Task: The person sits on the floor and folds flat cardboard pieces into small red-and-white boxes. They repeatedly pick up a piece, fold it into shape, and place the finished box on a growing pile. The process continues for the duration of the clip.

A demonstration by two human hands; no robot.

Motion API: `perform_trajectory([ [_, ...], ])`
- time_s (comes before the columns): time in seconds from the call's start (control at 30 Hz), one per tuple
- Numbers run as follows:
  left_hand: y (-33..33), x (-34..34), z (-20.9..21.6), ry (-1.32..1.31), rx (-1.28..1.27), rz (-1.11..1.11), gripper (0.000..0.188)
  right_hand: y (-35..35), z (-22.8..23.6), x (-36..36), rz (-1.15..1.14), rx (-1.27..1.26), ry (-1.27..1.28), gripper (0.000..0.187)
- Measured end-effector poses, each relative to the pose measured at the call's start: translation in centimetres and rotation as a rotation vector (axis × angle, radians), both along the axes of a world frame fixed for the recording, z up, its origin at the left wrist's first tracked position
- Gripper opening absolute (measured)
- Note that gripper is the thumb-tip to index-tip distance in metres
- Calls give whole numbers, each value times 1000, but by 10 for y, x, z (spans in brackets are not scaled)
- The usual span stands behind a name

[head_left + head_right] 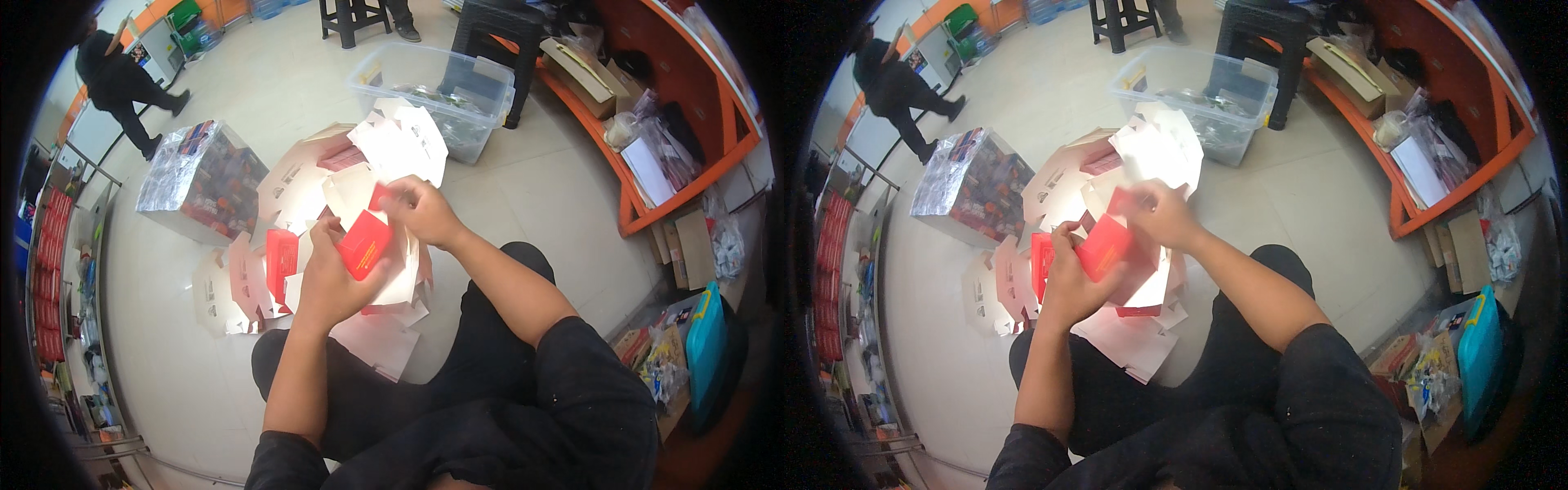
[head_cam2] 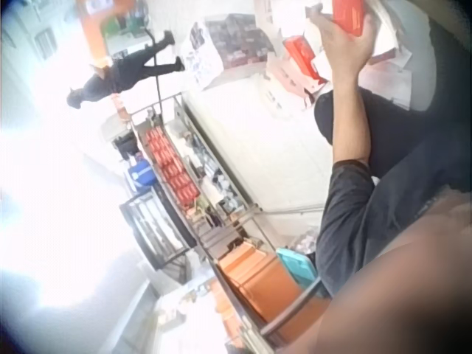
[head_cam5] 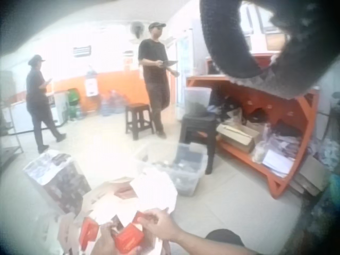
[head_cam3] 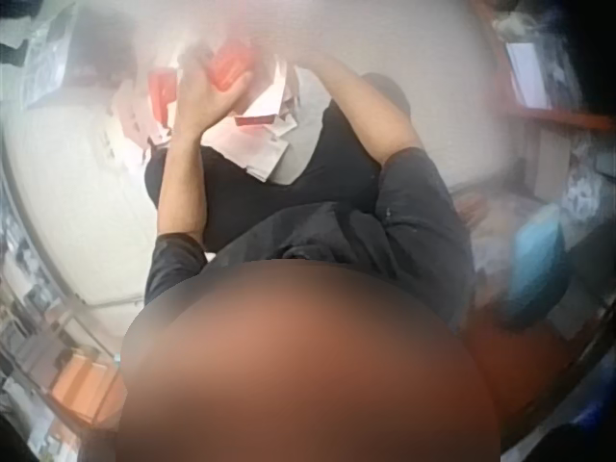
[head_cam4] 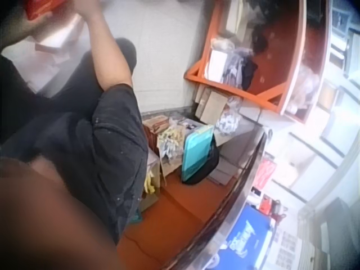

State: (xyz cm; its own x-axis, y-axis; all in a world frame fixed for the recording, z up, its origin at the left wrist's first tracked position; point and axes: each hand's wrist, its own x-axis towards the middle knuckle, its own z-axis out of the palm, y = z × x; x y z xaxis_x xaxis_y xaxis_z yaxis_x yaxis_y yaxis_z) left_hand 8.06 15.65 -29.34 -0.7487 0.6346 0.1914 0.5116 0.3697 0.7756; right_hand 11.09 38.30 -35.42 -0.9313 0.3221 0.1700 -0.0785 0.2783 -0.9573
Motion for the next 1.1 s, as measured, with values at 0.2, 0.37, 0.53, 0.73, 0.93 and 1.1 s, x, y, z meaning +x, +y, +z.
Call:
perform_trajectory([
  [0.2,2,-11,-14,312,-87,37,59,6,5,-2,-102,-66,114,28],
  [0.37,0,-20,-25,231,79,-53,40,-12,12,8,-122,176,128,33],
  [0.53,-3,-26,-27,264,117,-126,41,-14,18,13,-35,247,77,36],
  [0.73,-5,-30,-32,276,113,-124,41,-9,20,13,17,249,108,36],
  [0.93,-5,-31,-33,300,89,-135,40,-10,20,16,79,187,97,36],
  [1.1,-3,-34,-33,338,52,-143,42,-17,18,17,88,267,74,37],
])
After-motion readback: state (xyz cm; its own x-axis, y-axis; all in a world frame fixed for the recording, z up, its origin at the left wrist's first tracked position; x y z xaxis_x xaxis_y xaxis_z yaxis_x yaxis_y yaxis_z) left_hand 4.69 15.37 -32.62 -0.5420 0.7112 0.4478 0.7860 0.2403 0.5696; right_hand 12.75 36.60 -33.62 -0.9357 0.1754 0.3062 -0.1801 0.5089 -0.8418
